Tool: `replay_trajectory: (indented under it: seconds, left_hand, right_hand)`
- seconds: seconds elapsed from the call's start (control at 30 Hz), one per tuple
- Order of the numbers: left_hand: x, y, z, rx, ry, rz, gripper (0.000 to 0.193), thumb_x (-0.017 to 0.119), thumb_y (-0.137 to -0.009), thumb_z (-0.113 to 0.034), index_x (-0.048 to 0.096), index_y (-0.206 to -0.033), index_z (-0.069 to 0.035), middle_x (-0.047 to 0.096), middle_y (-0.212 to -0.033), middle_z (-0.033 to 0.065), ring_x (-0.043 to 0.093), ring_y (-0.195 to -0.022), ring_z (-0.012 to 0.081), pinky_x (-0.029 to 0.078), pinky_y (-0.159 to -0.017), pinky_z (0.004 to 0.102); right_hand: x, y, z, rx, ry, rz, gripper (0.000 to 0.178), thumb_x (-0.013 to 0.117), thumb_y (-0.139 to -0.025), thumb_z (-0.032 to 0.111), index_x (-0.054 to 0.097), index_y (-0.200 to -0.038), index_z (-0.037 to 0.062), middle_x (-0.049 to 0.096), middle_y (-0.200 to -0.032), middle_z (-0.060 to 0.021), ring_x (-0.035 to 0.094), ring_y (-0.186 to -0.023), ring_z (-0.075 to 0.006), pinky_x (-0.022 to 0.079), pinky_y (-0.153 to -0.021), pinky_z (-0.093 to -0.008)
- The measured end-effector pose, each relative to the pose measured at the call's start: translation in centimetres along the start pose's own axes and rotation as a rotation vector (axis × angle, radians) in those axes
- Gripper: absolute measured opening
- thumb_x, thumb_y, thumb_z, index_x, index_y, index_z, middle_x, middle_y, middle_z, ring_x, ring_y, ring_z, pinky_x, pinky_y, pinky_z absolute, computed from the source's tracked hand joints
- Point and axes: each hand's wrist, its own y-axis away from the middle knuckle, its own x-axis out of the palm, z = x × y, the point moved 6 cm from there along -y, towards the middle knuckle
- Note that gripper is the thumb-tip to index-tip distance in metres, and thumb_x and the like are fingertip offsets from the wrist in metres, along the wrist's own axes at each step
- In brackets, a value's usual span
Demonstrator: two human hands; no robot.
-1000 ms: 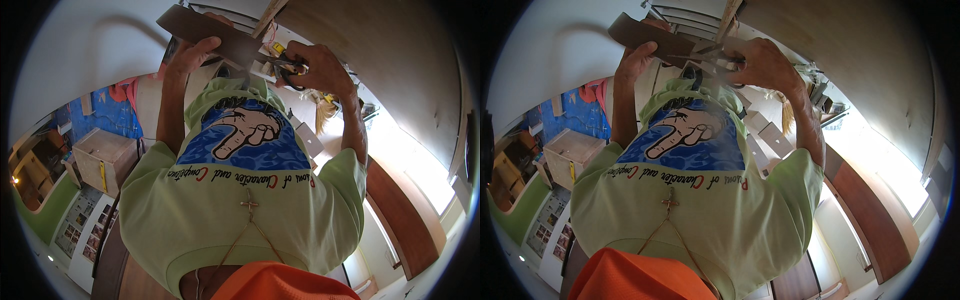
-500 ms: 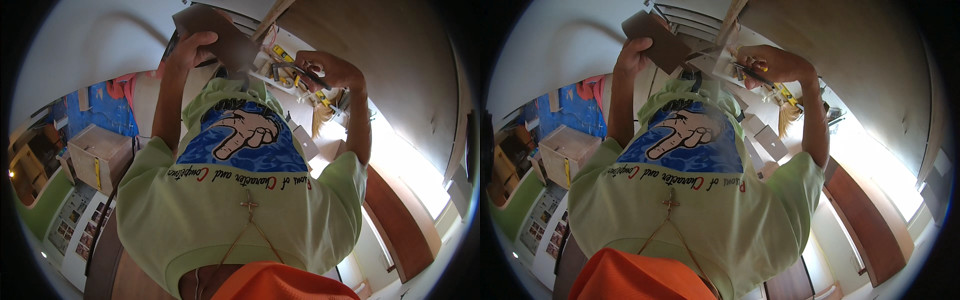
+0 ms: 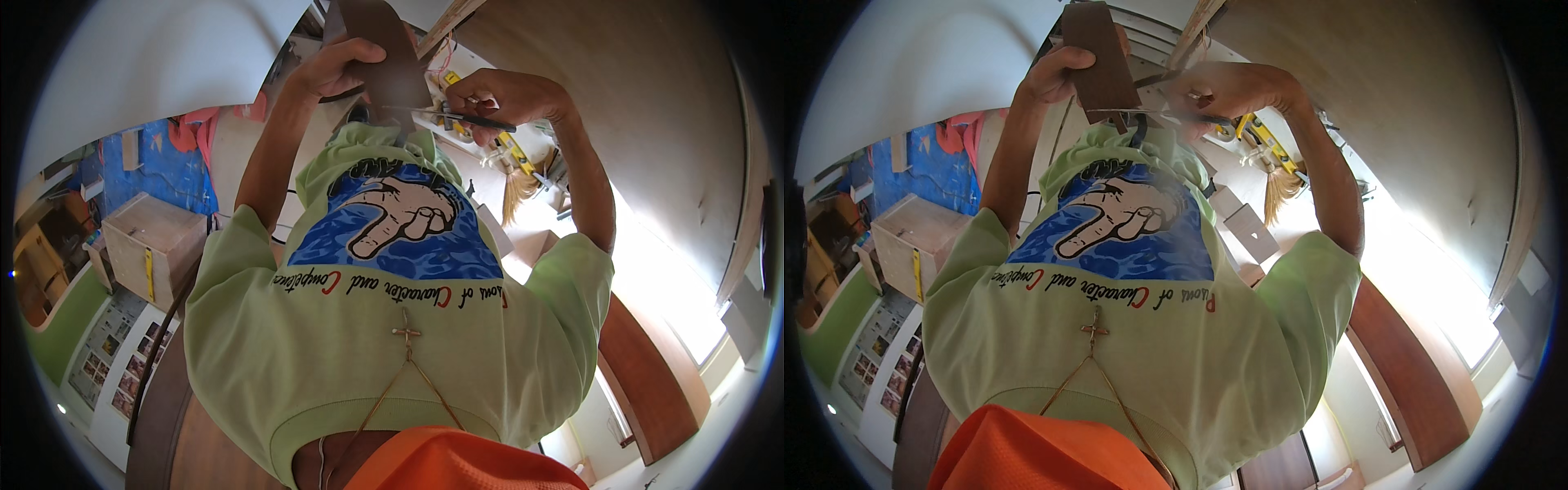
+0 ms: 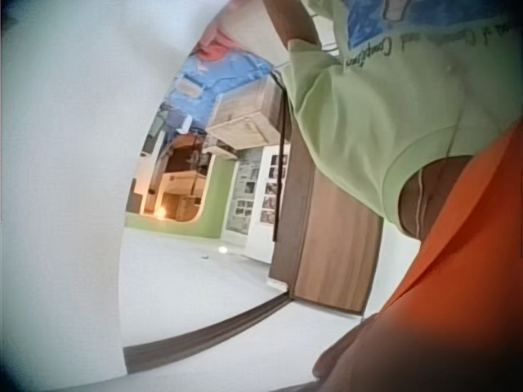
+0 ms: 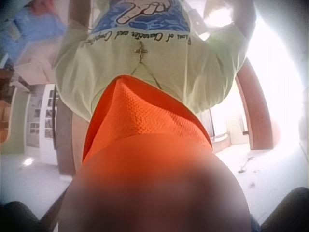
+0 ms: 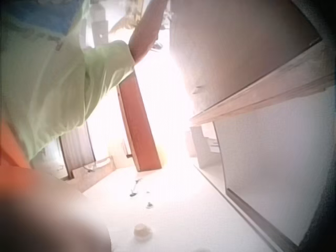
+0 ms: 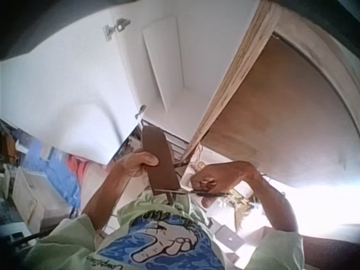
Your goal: The person cuts a brown edge-banding strip with scissors, then aligns and presses it onto the vertical edge of a cabinet frame. The person repeats this process multiple times, cutting and fitting additional strips along the same edge.
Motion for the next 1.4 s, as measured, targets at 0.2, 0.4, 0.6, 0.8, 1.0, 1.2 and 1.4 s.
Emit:
replay_trajectory:
  seconds: [0.2, 0.4, 0.6, 0.8, 1.0, 1.2, 1.4]
  left_hand:
    - [-0.6, -0.2, 1.2, -0.043, 0.009, -0.08, 0.045, 0.055, -0.091, -0.015, 0.052, -0.131, 0.005, 0.067, -0.103, 0.0125, 0.067, -0.07, 0.0142, 0.054, -0.049, 0.0255]
    - [-0.7, -0.3, 1.8, -0.202, -0.08, -0.065, 0.051, 0.062, -0.087, -0.031, 0.053, -0.125, 0.001, 0.059, -0.116, 0.01, 0.064, -0.1, 0.0134, 0.057, -0.08, 0.0268]
    - [-0.5, -1.1, 1.8, -0.21, -0.11, -0.043, 0.051, 0.061, -0.087, -0.031, 0.053, -0.127, -0.001, 0.059, -0.115, 0.0082, 0.063, -0.102, 0.0137, 0.056, -0.084, 0.0291]
    - [-0.5, -1.8, 1.6, -0.182, -0.125, -0.079, 0.049, 0.059, -0.087, -0.03, 0.054, -0.126, -0.002, 0.059, -0.115, 0.0086, 0.062, -0.105, 0.0148, 0.056, -0.087, 0.0306]
    - [-2.2, -1.8, -0.2, -0.008, -0.014, -0.225, 0.05, 0.064, -0.083, -0.023, 0.054, -0.125, 0.001, 0.059, -0.114, 0.0118, 0.062, -0.105, 0.0191, 0.055, -0.09, 0.0335]
    - [-2.1, -1.8, -1.6, 0.102, 0.023, -0.205, 0.048, 0.065, -0.081, -0.02, 0.055, -0.122, 0.004, 0.058, -0.113, 0.0137, 0.061, -0.103, 0.0207, 0.053, -0.09, 0.0342]
    - [-0.4, -3.7, -1.4, 0.132, -0.013, -0.193, 0.046, 0.064, -0.082, -0.023, 0.055, -0.118, 0.004, 0.057, -0.11, 0.0136, 0.06, -0.102, 0.0222, 0.053, -0.09, 0.0364]
  right_hand:
    - [0.1, 0.0, 0.3, -0.047, -0.065, 0.007, 0.049, 0.087, -0.072, 0.044, 0.057, -0.076, 0.0049, 0.048, -0.067, 0.0032, 0.044, -0.061, -0.0105, 0.035, -0.057, -0.0291]
    - [0.2, 0.2, 0.4, -0.017, -0.092, -0.018, 0.042, 0.089, -0.073, 0.03, 0.055, -0.072, 0.006, 0.044, -0.063, 0.0053, 0.043, -0.058, -0.008, 0.033, -0.054, -0.0289]
    - [0.4, 0.4, 0.0, -0.011, -0.011, -0.013, 0.047, 0.071, -0.091, 0.044, 0.056, -0.071, 0.0038, 0.044, -0.064, 0.0027, 0.042, -0.061, -0.0104, 0.034, -0.055, -0.0313]
    - [0.1, 0.9, 0.2, -0.019, -0.03, -0.056, 0.044, 0.075, -0.088, 0.042, 0.058, -0.078, 0.0027, 0.047, -0.068, 0.0013, 0.043, -0.063, -0.0112, 0.037, -0.057, -0.0321]
    - [0.3, 2.9, -3.1, -0.049, 0.069, -0.229, 0.04, 0.085, -0.079, 0.022, 0.061, -0.108, 0.0077, 0.055, -0.078, -0.0013, 0.05, -0.072, -0.0129, 0.043, -0.064, -0.0311]
    - [2.0, 0.7, -3.1, -0.598, -0.79, -0.657, 0.06, 0.086, -0.076, 0.013, 0.053, -0.125, 0.008, 0.063, -0.113, -0.0073, 0.066, -0.101, -0.0201, 0.055, -0.088, -0.0345]
    - [2.2, -0.9, -1.1, -0.678, -0.907, -1.059, 0.057, 0.073, -0.081, -0.009, 0.052, -0.127, 0.0164, 0.056, -0.122, -0.0066, 0.063, -0.106, -0.0184, 0.053, -0.084, -0.0335]
